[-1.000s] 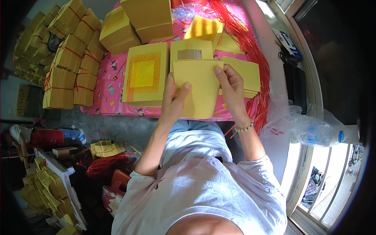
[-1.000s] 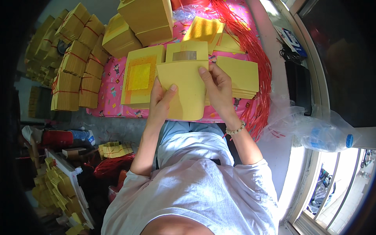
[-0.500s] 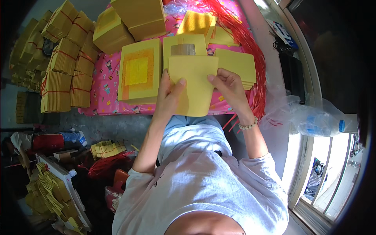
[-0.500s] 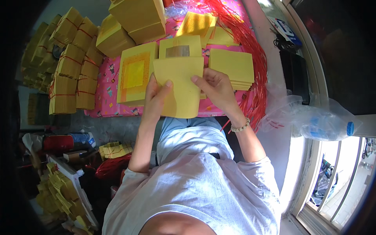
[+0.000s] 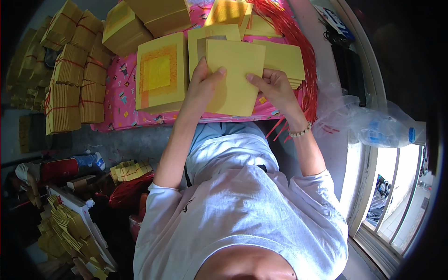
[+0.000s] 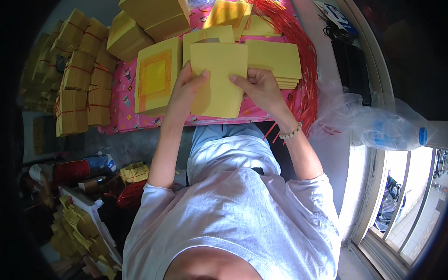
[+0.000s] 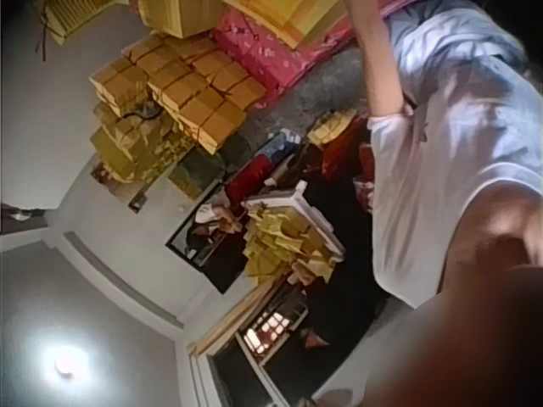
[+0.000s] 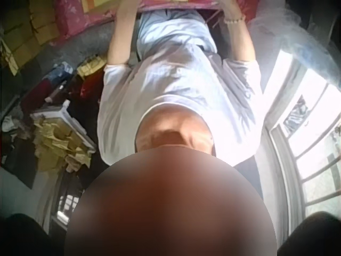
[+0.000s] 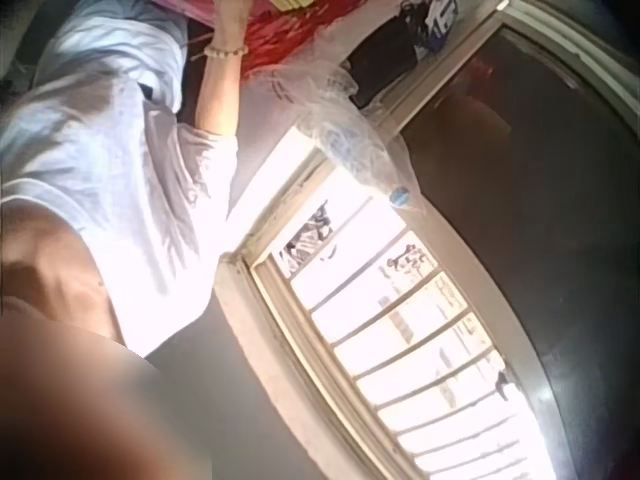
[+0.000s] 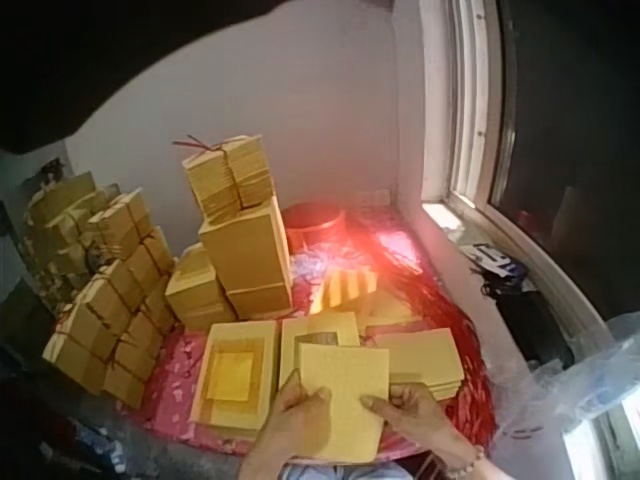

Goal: Folding and stacking yellow joss papers on a workspace.

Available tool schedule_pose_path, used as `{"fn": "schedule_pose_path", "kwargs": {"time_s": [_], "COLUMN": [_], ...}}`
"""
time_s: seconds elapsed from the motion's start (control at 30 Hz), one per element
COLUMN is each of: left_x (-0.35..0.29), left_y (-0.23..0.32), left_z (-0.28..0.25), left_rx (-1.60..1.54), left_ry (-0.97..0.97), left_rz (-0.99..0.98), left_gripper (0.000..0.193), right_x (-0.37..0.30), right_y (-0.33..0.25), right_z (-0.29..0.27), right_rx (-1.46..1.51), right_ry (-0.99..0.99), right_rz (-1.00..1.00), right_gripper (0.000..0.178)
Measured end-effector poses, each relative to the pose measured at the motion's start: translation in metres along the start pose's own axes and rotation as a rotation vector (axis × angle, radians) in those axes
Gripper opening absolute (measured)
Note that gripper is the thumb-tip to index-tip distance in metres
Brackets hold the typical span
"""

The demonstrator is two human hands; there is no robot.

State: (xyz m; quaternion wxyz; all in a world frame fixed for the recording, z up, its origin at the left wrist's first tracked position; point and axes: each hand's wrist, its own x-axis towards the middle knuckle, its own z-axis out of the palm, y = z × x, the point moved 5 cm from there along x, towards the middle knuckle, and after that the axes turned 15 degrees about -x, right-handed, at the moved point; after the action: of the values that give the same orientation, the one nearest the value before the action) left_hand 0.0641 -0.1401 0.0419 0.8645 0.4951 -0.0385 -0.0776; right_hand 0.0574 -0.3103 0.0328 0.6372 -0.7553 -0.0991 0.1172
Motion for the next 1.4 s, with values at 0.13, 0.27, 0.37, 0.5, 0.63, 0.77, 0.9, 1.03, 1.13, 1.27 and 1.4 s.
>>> {"fn": "schedule_pose_path", "kwargs": {"time_s": [0.13,0.27,0.37,0.5,0.63,0.77,0.9,1.03,1.13,1.27,1.4], "left_x": [0.01,0.019,0.022,0.026,0.026,0.026,0.026,0.026,0.027,0.024,0.019], "left_y": [0.0,-0.002,-0.003,-0.005,-0.004,-0.006,-0.001,0.001,0.002,0.0,-0.004], "left_z": [0.006,0.008,0.011,0.008,0.004,0.006,0.011,0.01,0.014,0.019,0.022], "left_rx": [0.005,0.017,-0.016,0.022,0.021,0.053,0.086,0.074,0.063,0.102,0.133], "left_ry": [-0.021,-0.022,0.005,-0.019,-0.017,-0.004,-0.014,0.038,0.042,0.039,0.005], "left_rz": [-0.022,-0.004,-0.032,-0.02,0.025,0.06,0.157,0.154,0.195,0.249,0.106], "left_gripper": [0.037,0.034,0.034,0.034,0.038,0.04,0.034,0.036,0.036,0.035,0.034], "right_x": [0.0,0.006,0.006,0.002,-0.001,-0.008,-0.007,-0.016,-0.021,-0.023,-0.016], "right_y": [0.004,0.009,0.017,0.015,0.018,0.017,0.039,0.039,0.044,0.043,0.035], "right_z": [-0.006,-0.014,-0.017,-0.015,-0.014,-0.013,-0.013,-0.008,-0.01,-0.017,-0.031], "right_rx": [0.023,-0.008,-0.084,-0.033,-0.086,-0.027,-0.056,0.036,0.122,0.059,0.037], "right_ry": [-0.043,-0.028,-0.035,-0.064,-0.066,-0.038,-0.044,-0.005,0.07,0.017,0.077], "right_rz": [0.066,0.09,0.076,0.083,0.12,0.022,0.14,0.156,0.195,0.228,0.127], "right_gripper": [0.029,0.031,0.03,0.029,0.027,0.024,0.023,0.023,0.021,0.023,0.02]}}
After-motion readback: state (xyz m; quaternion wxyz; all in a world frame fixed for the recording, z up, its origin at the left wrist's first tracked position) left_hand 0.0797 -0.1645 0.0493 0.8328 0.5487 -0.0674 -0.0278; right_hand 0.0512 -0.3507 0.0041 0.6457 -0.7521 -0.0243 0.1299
